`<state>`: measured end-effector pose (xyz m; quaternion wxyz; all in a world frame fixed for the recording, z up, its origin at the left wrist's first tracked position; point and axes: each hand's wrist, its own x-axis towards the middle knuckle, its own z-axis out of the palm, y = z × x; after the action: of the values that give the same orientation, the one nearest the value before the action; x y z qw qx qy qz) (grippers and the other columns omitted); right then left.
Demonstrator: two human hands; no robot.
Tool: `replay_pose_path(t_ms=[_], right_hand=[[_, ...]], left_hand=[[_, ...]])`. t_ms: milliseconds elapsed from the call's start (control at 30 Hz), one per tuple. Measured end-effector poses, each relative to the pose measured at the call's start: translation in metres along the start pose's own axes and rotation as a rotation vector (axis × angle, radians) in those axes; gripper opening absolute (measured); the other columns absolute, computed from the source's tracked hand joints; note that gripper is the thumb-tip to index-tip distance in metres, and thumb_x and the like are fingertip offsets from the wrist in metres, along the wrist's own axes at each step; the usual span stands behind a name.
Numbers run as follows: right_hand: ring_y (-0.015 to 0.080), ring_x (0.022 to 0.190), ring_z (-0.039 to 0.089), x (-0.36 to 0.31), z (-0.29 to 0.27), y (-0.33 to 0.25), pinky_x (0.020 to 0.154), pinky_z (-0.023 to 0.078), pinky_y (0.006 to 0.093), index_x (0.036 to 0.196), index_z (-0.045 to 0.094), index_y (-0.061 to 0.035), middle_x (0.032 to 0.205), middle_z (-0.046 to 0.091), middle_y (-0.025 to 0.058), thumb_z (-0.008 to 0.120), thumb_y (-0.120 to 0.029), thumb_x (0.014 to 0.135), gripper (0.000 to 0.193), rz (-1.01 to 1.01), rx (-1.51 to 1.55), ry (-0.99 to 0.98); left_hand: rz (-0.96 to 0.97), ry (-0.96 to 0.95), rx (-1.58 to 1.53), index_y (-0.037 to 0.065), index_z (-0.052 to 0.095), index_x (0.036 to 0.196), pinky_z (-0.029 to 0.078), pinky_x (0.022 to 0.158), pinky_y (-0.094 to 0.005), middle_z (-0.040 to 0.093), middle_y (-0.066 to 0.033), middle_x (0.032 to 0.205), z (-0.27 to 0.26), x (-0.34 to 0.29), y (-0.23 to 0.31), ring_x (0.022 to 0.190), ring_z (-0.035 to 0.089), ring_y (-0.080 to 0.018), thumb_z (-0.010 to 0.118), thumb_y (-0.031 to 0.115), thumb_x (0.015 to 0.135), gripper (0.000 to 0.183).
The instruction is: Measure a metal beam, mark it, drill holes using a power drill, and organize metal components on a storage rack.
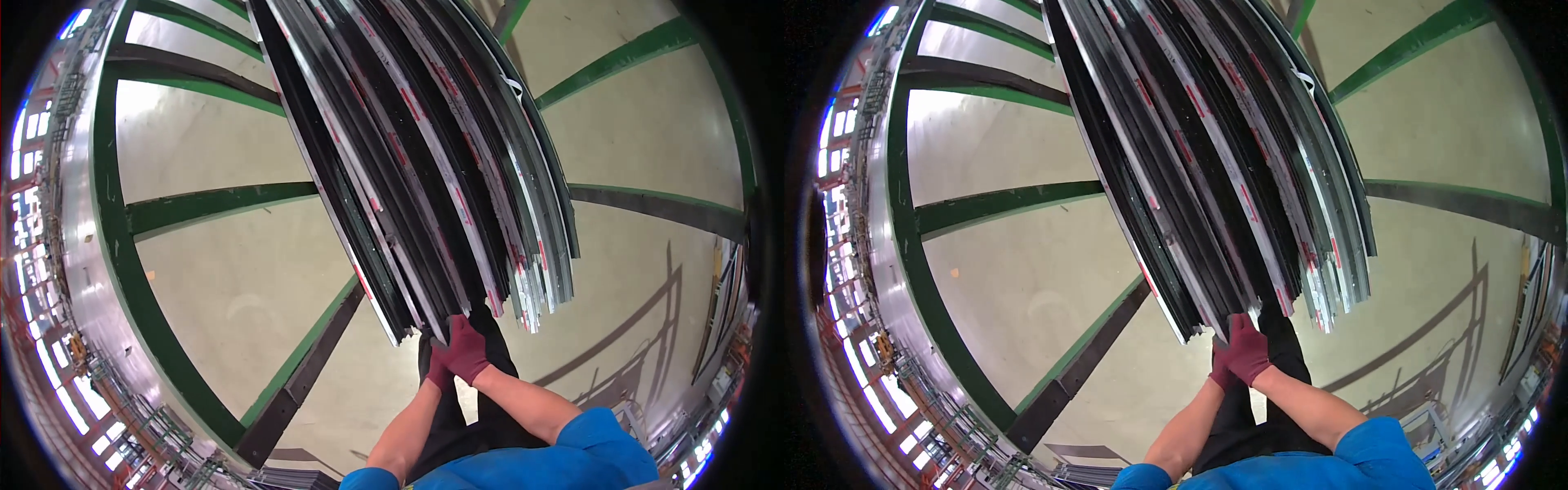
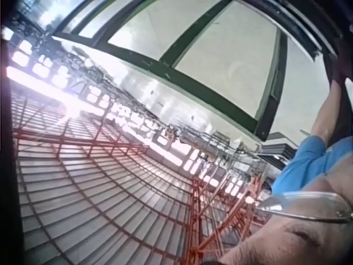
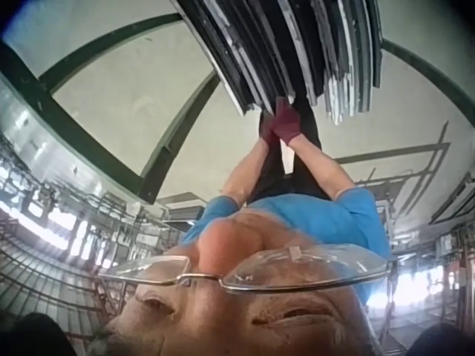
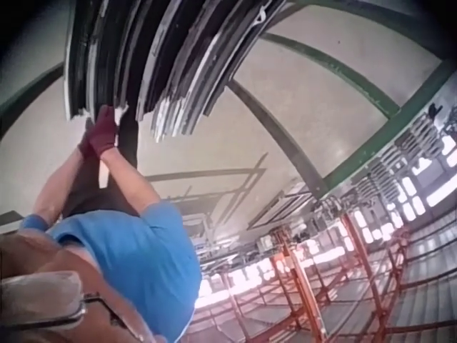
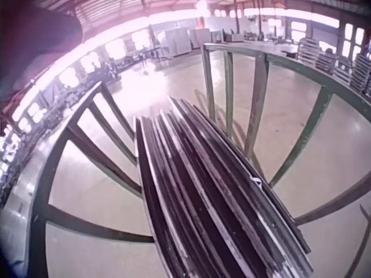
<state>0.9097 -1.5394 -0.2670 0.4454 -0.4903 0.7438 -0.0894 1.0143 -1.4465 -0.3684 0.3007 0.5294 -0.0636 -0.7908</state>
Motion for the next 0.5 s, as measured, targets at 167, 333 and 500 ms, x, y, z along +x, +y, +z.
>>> replay_pose_path(t_ms=[167,333,500], right_hand=[[0.0444,0.091,0.067,-0.002,-0.02,0.023,0.076,0.055,0.0511,0.121,0.051,-0.0039,0.109,0.062,0.0211,0.08,-0.032,0.076,0.061,0.026,0.131,0.108],[0.0319,0.106,0.07,0.017,-0.041,0.102,0.091,0.054,0.0395,0.129,0.063,0.0021,0.113,0.072,0.0223,0.068,-0.026,0.095,0.044,0.145,0.427,0.256],[0.0179,0.107,0.066,0.032,-0.042,0.118,0.098,0.051,0.0321,0.132,0.064,0.0055,0.115,0.073,0.0102,0.07,-0.031,0.099,0.05,0.231,0.715,0.141]], left_hand=[[0.172,0.309,0.64,0.005,0.061,0.132,0.054,0.092,-0.0397,0.074,-0.0112,0.113,0.034,-0.008,0.003,0.103,0.071,-0.0277,0.068,0.031,0.1,0.042],[0.026,0.457,0.93,0.001,0.06,0.114,0.055,0.081,-0.0415,0.071,-0.0185,0.098,0.116,-0.029,0.065,0.09,0.072,-0.0319,0.083,0.036,0.087,0.05],[0.316,0.241,0.669,0.0,0.057,0.125,0.055,0.085,-0.0374,0.07,-0.0154,0.105,0.104,-0.033,0.066,0.093,0.069,-0.0234,0.087,0.032,0.085,0.06]])
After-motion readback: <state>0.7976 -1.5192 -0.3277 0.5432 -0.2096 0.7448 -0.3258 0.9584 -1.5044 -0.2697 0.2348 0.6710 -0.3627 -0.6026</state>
